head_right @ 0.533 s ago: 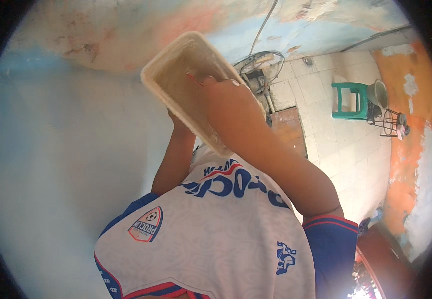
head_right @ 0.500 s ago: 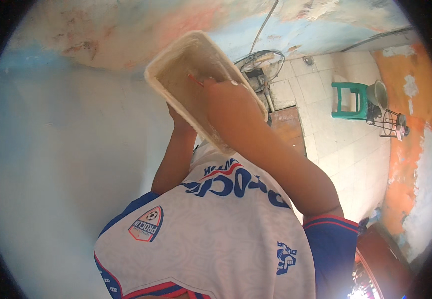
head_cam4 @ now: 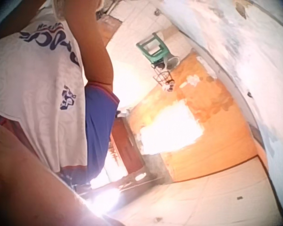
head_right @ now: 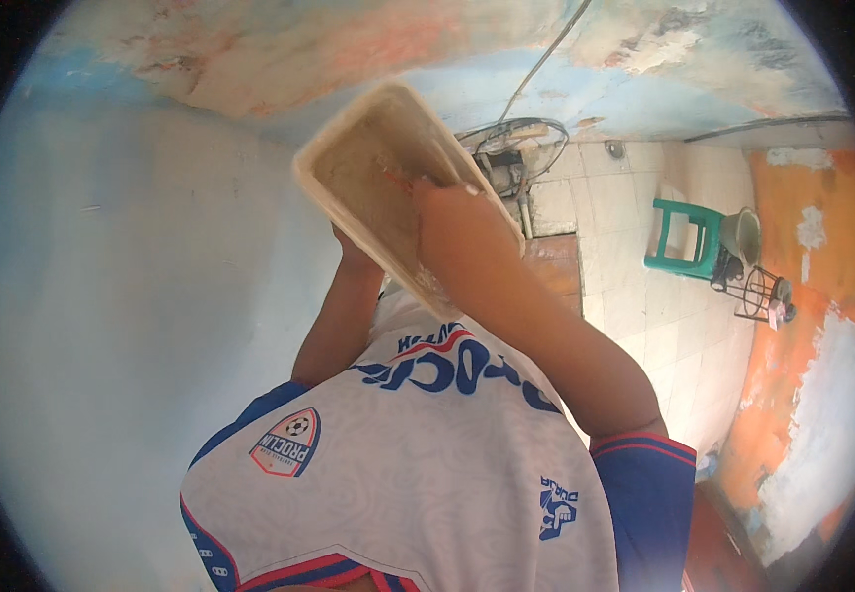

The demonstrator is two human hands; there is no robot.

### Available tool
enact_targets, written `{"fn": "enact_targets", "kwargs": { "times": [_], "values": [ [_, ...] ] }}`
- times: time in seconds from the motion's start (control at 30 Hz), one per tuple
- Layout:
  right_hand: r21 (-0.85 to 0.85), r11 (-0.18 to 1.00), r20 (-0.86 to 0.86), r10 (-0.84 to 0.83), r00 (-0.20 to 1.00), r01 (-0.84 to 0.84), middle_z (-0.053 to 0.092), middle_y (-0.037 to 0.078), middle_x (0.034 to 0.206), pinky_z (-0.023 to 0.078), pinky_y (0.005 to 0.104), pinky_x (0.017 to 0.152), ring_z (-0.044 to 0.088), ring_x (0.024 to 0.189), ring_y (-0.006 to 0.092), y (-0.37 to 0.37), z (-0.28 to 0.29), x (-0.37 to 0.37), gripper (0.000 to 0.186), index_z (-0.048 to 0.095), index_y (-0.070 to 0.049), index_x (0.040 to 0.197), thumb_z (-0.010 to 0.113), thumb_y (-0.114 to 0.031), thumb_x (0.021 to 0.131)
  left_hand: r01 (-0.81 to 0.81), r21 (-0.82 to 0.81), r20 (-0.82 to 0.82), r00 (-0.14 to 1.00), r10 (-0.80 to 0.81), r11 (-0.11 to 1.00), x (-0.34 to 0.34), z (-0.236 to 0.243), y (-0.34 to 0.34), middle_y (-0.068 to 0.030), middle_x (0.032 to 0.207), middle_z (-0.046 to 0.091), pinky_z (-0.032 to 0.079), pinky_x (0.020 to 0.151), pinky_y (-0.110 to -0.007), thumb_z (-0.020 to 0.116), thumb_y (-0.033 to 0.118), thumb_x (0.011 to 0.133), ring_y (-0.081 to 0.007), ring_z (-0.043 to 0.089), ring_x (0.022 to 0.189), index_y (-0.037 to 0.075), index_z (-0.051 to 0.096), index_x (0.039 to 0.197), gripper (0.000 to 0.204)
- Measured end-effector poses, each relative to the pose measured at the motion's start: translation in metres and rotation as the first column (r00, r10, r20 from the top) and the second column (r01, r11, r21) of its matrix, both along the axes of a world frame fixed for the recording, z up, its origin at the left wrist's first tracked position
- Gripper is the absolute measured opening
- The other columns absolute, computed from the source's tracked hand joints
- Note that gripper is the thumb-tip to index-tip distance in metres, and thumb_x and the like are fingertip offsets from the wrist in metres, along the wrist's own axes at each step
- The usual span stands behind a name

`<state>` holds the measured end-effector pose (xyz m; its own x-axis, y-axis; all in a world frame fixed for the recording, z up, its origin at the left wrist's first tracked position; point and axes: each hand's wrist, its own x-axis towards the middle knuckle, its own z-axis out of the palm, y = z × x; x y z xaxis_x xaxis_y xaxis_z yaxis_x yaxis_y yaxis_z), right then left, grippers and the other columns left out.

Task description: The person mixes a patching compound in a container and then applies it to a damaged wall using a putty knife.

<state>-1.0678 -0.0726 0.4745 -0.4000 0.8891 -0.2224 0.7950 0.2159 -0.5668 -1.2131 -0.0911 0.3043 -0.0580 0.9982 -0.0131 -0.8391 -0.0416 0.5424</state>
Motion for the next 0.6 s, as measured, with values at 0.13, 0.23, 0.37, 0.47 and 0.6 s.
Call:
{"fn": "enact_targets", "kwargs": {
  "times": [0.13,0.23,0.37,0.47,0.6],
  "values": [
    [0.037,0.997,-0.018,0.073,0.997,-0.072,0.066,0.027,0.081,0.051,0.0506,0.075,0.065,0.079,0.0444,0.001,0.006,0.026,0.021,0.066,0.002,0.103,0.060,-0.016,0.092,0.031,0.102,0.216,0.975,-0.053,0.994,0.020,-0.015,0.015,-0.0125,0.133,0.059,0.055,0.095,-0.041,0.053,0.061,0.094,-0.0270,0.060,0.118,0.009,0.046,0.143,0.072],
    [-0.017,0.997,-0.018,0.077,0.997,-0.078,0.066,0.027,0.083,0.052,0.0502,0.075,0.065,0.080,0.0441,0.010,0.016,0.047,0.022,0.066,0.002,0.105,0.060,-0.016,0.093,0.036,0.142,0.284,0.956,-0.076,0.989,0.041,-0.026,0.023,-0.0125,0.134,0.058,0.054,0.096,-0.042,0.051,0.059,0.095,-0.0273,0.060,0.118,0.009,0.046,0.143,0.069],
    [-0.006,0.992,-0.037,0.123,0.992,-0.123,0.067,0.027,0.084,0.052,0.0492,0.076,0.066,0.081,0.0434,0.020,0.004,0.077,0.023,0.066,0.002,0.107,0.060,-0.016,0.093,0.079,0.132,0.325,0.938,-0.118,0.988,0.080,-0.014,0.036,-0.0128,0.135,0.058,0.054,0.097,-0.043,0.051,0.057,0.096,-0.0277,0.060,0.119,0.010,0.046,0.143,0.067],
    [0.048,0.993,-0.035,0.110,0.993,-0.108,0.067,0.026,0.085,0.053,0.0486,0.076,0.067,0.082,0.0424,0.028,0.027,0.109,0.023,0.066,0.000,0.109,0.059,-0.015,0.093,0.100,0.129,0.355,0.924,-0.140,0.987,0.111,-0.011,0.045,-0.0129,0.136,0.057,0.053,0.098,-0.043,0.051,0.056,0.096,-0.0280,0.059,0.120,0.010,0.045,0.144,0.066],
    [0.027,0.990,0.020,0.141,0.990,-0.141,0.068,0.026,0.087,0.053,0.0489,0.077,0.067,0.082,0.0424,0.045,0.024,0.138,0.024,0.066,-0.001,0.112,0.059,-0.014,0.092,0.099,0.136,0.382,0.913,-0.144,0.986,0.146,-0.014,0.059,-0.0132,0.137,0.056,0.053,0.099,-0.044,0.052,0.054,0.097,-0.0284,0.059,0.121,0.010,0.045,0.144,0.065]
  ]
}}
